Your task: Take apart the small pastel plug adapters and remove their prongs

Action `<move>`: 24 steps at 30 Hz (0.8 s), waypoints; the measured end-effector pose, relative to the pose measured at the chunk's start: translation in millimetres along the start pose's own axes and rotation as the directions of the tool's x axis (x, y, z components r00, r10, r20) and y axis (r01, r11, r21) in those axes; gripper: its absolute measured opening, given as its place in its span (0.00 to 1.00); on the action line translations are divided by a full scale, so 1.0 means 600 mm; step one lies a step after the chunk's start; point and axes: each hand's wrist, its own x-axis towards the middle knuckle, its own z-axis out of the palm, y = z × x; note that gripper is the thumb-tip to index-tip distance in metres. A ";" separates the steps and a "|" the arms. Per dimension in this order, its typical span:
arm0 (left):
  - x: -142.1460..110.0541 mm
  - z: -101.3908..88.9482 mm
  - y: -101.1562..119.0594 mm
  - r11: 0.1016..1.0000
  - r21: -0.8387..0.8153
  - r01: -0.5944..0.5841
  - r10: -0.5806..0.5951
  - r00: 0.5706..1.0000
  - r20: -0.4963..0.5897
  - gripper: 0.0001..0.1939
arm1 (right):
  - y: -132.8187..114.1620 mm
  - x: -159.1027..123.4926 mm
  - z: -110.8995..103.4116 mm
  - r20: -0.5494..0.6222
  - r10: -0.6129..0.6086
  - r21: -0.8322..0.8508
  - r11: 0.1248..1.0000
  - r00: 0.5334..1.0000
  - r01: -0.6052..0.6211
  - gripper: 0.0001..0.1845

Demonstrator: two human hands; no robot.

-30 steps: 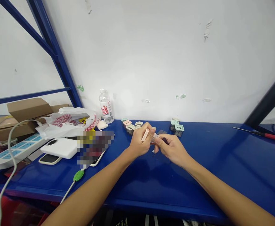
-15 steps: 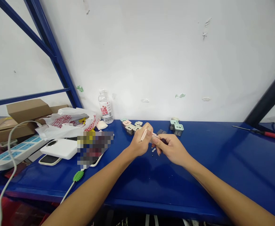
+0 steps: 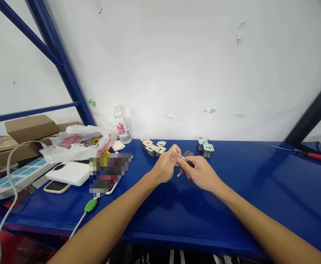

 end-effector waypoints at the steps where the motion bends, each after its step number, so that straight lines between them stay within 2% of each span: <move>1: 0.001 -0.001 0.002 1.000 0.005 0.007 -0.007 1.000 0.008 0.27 | 0.000 0.000 -0.001 -0.003 0.004 -0.003 1.000 1.000 -0.004 0.29; 5: 0.005 -0.008 0.011 0.988 0.154 0.026 -0.025 1.000 -0.009 0.29 | -0.004 -0.001 -0.012 0.006 -0.014 0.017 1.000 1.000 0.013 0.28; 8: 0.005 -0.014 0.017 0.938 0.343 0.052 -0.015 0.994 -0.108 0.29 | -0.004 -0.002 -0.024 0.027 -0.111 0.062 0.992 0.993 0.110 0.26; 10: 0.004 -0.017 0.019 0.912 0.400 0.093 -0.026 0.985 -0.168 0.26 | -0.003 -0.003 -0.031 0.058 -0.164 0.079 0.984 0.985 0.159 0.25; 12: 0.004 -0.018 0.021 0.918 0.384 0.102 -0.027 0.981 -0.194 0.23 | 0.000 -0.004 -0.037 0.091 -0.182 0.094 0.980 0.979 0.174 0.24; 15: 0.003 -0.014 0.022 0.952 0.300 0.054 0.003 0.982 -0.187 0.21 | 0.003 -0.005 -0.039 0.112 -0.183 0.123 0.978 0.977 0.170 0.23; 20: 0.000 -0.003 0.019 0.988 0.157 -0.002 0.023 0.991 -0.135 0.24 | 0.005 -0.004 -0.038 0.135 -0.200 0.107 0.977 0.971 0.186 0.26; 24: 0.000 0.002 0.014 0.986 0.164 0.015 0.007 0.991 -0.134 0.26 | 0.004 -0.004 -0.038 0.121 -0.220 0.056 0.975 0.968 0.214 0.27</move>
